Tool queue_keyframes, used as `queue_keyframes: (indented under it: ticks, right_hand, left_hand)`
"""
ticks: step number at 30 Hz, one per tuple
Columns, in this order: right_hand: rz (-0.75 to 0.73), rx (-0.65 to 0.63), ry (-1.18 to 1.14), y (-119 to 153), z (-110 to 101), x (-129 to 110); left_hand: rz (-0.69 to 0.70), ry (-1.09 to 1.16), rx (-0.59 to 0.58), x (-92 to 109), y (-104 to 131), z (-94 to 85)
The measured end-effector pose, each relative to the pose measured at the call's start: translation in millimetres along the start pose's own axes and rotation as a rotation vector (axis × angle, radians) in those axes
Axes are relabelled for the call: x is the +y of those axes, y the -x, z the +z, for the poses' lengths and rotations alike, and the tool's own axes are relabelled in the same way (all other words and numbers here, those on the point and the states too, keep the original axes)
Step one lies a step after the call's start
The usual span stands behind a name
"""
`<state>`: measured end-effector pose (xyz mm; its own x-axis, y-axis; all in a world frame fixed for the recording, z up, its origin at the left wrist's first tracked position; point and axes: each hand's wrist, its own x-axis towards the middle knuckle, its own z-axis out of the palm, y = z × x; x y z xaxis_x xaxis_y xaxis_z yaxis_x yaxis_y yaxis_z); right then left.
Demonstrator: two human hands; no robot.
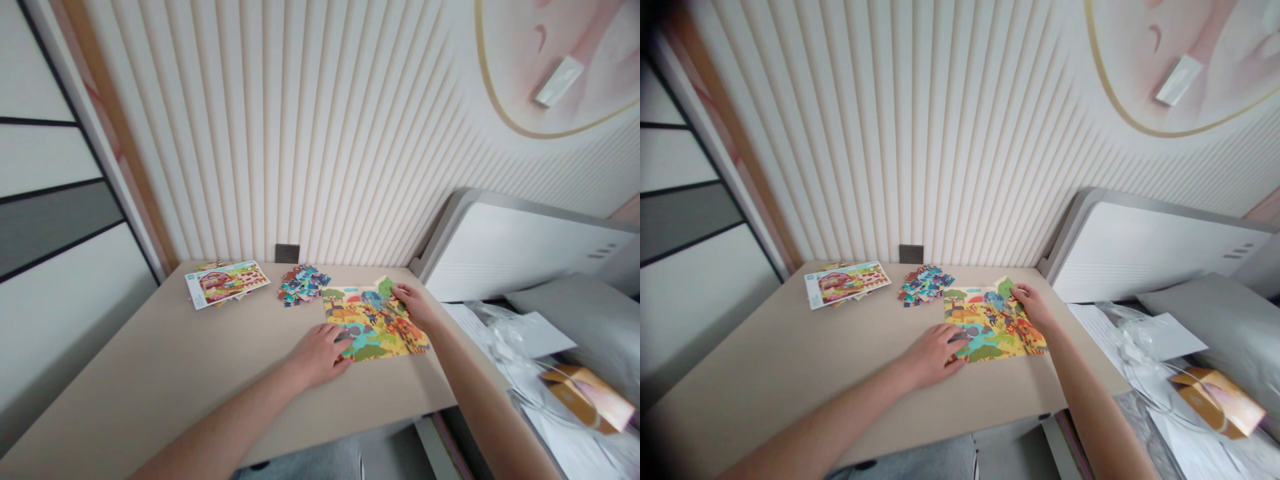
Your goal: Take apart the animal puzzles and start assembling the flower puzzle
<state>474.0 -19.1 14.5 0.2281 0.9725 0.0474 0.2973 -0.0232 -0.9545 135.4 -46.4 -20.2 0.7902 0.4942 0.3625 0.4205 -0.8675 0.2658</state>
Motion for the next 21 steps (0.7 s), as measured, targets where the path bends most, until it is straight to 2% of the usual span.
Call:
queue_keyframes:
  ticks: [2, 4, 6, 8, 13, 18, 19, 21]
  right_hand:
    - [-0.033, -0.124, 0.091, 2.8, 8.9, 0.0]
    - [-0.092, -0.149, 0.362, 1.1, 11.1, 2.7]
    - [-0.118, -0.022, 0.661, -3.2, 5.8, 8.3]
    - [-0.084, 0.119, 0.827, -7.1, -5.0, 15.9]
    - [-0.012, 0.175, 0.890, -7.9, -30.3, 32.4]
    - [-0.057, 0.187, 0.861, -3.8, -28.9, 24.2]
    - [-0.082, 0.138, 0.843, -2.0, -25.3, 19.6]
    - [-0.136, -0.062, 0.805, 1.8, -15.6, 9.9]
  left_hand:
    - [0.000, 0.002, -0.001, 0.2, 0.1, -0.6]
    - [-0.001, 0.005, -0.004, 0.3, 0.2, -1.1]
    - [-0.005, 0.004, -0.005, 0.4, 0.3, -1.4]
    - [-0.006, 0.003, -0.004, 0.3, 0.5, -1.3]
    - [-0.004, 0.010, 0.000, -0.1, 0.5, -0.1]
    - [-0.005, 0.005, 0.003, 0.6, 0.0, -0.1]
    - [-0.004, 0.002, 0.003, 0.9, 0.0, -0.3]
    - [0.001, 0.000, 0.000, 1.5, -0.2, -1.1]
